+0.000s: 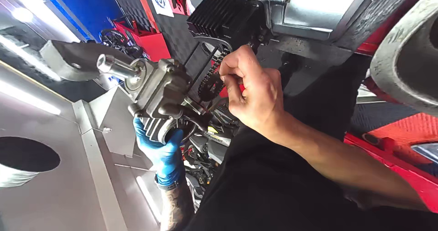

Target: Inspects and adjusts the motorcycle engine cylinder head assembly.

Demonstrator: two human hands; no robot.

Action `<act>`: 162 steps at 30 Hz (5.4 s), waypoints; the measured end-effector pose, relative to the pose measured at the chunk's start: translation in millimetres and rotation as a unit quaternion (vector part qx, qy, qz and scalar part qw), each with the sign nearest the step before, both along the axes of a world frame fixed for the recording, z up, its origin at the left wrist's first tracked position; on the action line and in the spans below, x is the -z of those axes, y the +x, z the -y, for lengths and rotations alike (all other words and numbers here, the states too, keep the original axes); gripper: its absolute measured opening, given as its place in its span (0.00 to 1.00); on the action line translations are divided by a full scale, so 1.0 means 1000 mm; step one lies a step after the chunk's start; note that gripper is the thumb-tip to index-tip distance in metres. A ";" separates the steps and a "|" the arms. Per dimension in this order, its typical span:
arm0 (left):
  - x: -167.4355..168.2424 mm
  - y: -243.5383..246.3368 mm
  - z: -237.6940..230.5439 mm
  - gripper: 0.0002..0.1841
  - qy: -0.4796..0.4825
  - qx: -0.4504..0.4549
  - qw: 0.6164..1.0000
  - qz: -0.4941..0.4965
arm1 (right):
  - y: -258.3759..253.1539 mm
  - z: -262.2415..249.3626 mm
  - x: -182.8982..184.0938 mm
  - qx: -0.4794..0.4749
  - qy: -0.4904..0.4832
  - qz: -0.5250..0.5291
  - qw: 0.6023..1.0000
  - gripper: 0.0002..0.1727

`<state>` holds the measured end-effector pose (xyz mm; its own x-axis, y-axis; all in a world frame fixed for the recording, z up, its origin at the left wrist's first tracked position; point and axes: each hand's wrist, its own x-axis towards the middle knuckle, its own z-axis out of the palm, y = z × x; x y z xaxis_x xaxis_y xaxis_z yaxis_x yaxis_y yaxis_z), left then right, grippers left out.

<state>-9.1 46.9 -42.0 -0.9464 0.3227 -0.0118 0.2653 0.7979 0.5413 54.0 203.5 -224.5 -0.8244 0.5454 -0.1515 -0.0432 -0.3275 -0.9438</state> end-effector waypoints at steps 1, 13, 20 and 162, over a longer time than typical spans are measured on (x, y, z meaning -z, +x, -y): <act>0.001 0.000 -0.002 0.56 -0.013 0.003 1.000 -0.005 | 0.000 0.000 -0.001 0.001 0.004 0.002 1.000 0.10; 0.012 0.000 -0.002 0.57 -0.015 0.004 1.000 -0.019 | 0.001 0.002 -0.005 -0.008 0.012 -0.003 1.000 0.13; 0.015 -0.002 -0.008 0.54 -0.009 0.034 0.999 -0.005 | -0.003 0.005 -0.010 -0.007 0.033 0.025 0.999 0.18; 0.050 -0.021 -0.003 0.51 0.052 0.168 0.978 -0.109 | 0.011 0.019 -0.006 0.032 0.122 -0.013 0.992 0.15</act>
